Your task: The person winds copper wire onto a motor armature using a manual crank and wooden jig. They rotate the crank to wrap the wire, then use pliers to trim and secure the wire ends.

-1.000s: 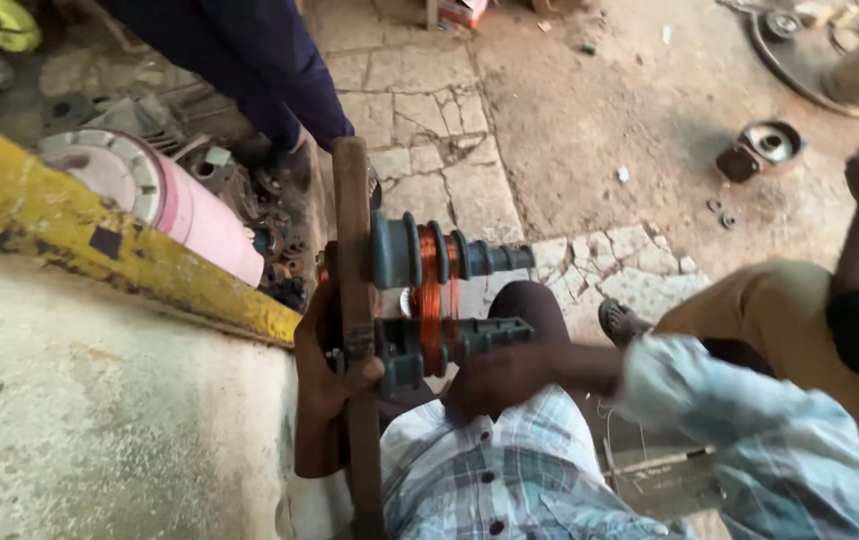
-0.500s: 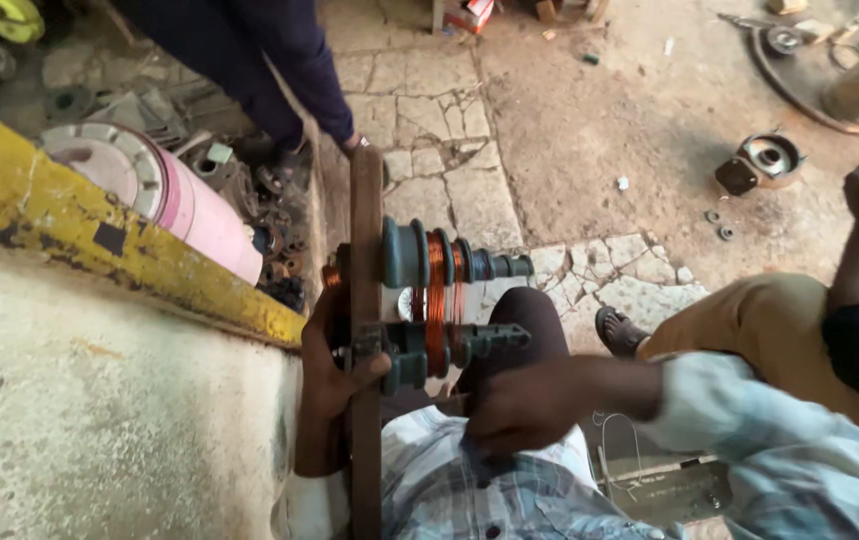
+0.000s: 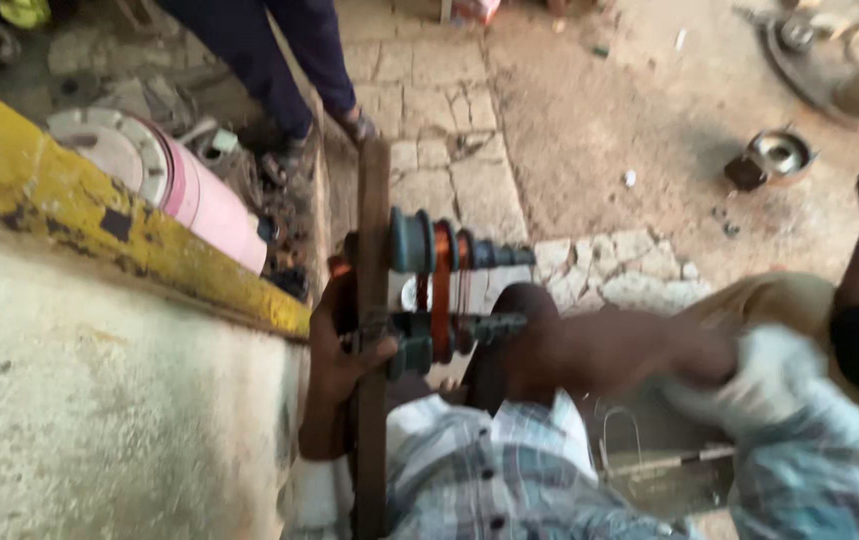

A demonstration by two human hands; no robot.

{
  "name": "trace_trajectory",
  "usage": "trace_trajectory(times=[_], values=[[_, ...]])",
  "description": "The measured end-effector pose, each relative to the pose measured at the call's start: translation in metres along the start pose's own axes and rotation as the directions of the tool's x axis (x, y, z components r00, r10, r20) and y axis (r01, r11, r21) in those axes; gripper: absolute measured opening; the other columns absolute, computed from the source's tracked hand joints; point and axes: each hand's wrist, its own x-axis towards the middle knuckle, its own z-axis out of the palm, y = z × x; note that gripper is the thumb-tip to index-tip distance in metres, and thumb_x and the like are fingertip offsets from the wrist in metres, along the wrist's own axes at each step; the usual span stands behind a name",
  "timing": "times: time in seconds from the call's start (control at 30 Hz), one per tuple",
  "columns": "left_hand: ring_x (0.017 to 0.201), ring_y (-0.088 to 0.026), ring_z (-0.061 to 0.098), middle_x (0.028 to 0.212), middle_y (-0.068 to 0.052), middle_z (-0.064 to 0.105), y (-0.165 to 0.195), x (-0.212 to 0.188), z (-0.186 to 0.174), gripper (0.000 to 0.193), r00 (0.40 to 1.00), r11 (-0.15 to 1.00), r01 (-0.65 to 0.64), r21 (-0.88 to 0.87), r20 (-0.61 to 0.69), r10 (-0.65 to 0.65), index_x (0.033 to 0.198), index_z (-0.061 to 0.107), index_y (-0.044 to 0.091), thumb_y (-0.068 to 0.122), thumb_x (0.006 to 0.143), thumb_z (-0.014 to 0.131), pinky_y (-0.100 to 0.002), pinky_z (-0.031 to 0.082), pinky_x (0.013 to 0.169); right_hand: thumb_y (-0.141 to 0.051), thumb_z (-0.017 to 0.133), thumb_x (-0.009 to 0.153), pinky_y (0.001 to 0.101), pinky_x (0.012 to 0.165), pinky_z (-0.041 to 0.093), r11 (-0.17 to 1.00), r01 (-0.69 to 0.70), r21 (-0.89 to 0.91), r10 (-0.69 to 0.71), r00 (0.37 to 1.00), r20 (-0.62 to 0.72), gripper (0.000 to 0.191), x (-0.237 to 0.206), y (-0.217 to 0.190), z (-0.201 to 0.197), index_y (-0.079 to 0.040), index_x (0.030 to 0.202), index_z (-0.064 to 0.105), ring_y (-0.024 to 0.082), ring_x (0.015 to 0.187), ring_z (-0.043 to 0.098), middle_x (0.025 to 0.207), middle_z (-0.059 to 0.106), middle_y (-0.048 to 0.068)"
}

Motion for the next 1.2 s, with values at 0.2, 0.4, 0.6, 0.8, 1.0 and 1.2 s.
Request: trace_trajectory(times=[0.2,0.4,0.6,0.8,1.0,1.2], values=[[0.098,-0.016,0.064,0.114,-0.007,0.065,0.001,-0.011,0.003,0.103,0.995,1.000,0.023,0.018,0.098,-0.025,0.150,0.045,-0.003,0.040,0.067,0.090,-0.031,0.054,0.086,-0.013,0.058,0.103,0.0336,0.082,0.062,0.870,-0.493,-0.016,0.416,0.751,-0.513,0.019,0.038,0.067,-0.040,-0.001,0.108,0.072,0.021,0.089,0.075,0.101,0.077,0.016],[0.103,-0.015,0.062,0.117,-0.006,0.063,0.000,-0.004,-0.006,0.101,1.000,0.999,-0.026,0.038,-0.008,0.026,0.149,0.044,-0.004,0.039,0.071,0.091,-0.031,0.053,0.090,-0.025,0.050,0.108,0.0380,0.091,0.055,0.973,-0.080,0.216,0.023,0.967,0.255,0.030,0.011,0.023,0.036,0.000,0.099,0.064,0.025,0.096,0.068,0.101,0.070,0.016],[0.104,-0.015,0.063,0.119,-0.005,0.064,-0.005,-0.009,-0.003,0.101,0.995,0.999,-0.038,-0.038,0.086,0.041,0.152,0.043,-0.002,0.039,0.072,0.089,-0.030,0.053,0.091,-0.028,0.058,0.104,0.0403,0.086,0.059,0.894,-0.447,-0.021,0.355,0.737,-0.575,0.032,0.022,0.058,-0.071,0.000,0.116,0.066,0.030,0.099,0.071,0.110,0.071,0.024],[0.102,-0.017,0.065,0.114,-0.007,0.066,0.000,-0.003,-0.007,0.102,0.999,0.999,-0.033,-0.022,-0.006,0.033,0.150,0.044,-0.006,0.041,0.071,0.091,-0.032,0.054,0.091,-0.017,0.056,0.104,0.0463,0.090,0.056,0.994,-0.072,0.081,0.062,0.991,0.118,0.024,0.044,-0.011,0.029,0.002,0.109,0.069,0.035,0.098,0.072,0.105,0.073,0.022],[0.098,-0.016,0.062,0.114,-0.006,0.064,0.008,-0.009,0.003,0.108,0.998,0.997,0.012,-0.071,0.063,-0.008,0.151,0.039,-0.005,0.045,0.070,0.090,-0.031,0.052,0.086,-0.008,0.047,0.113,0.0325,0.080,0.058,0.911,-0.379,-0.163,0.206,0.760,-0.616,0.025,0.008,0.056,-0.082,0.003,0.106,0.068,0.024,0.091,0.078,0.102,0.078,0.022],[0.104,-0.017,0.063,0.114,-0.006,0.064,0.010,-0.001,-0.005,0.101,0.999,0.998,-0.035,-0.050,0.028,0.037,0.148,0.047,-0.006,0.043,0.072,0.090,-0.032,0.053,0.092,-0.022,0.050,0.111,0.0432,0.095,0.053,0.948,-0.318,-0.002,0.316,0.943,0.108,0.032,0.058,0.016,0.046,0.005,0.111,0.067,0.031,0.106,0.071,0.108,0.073,0.026]])
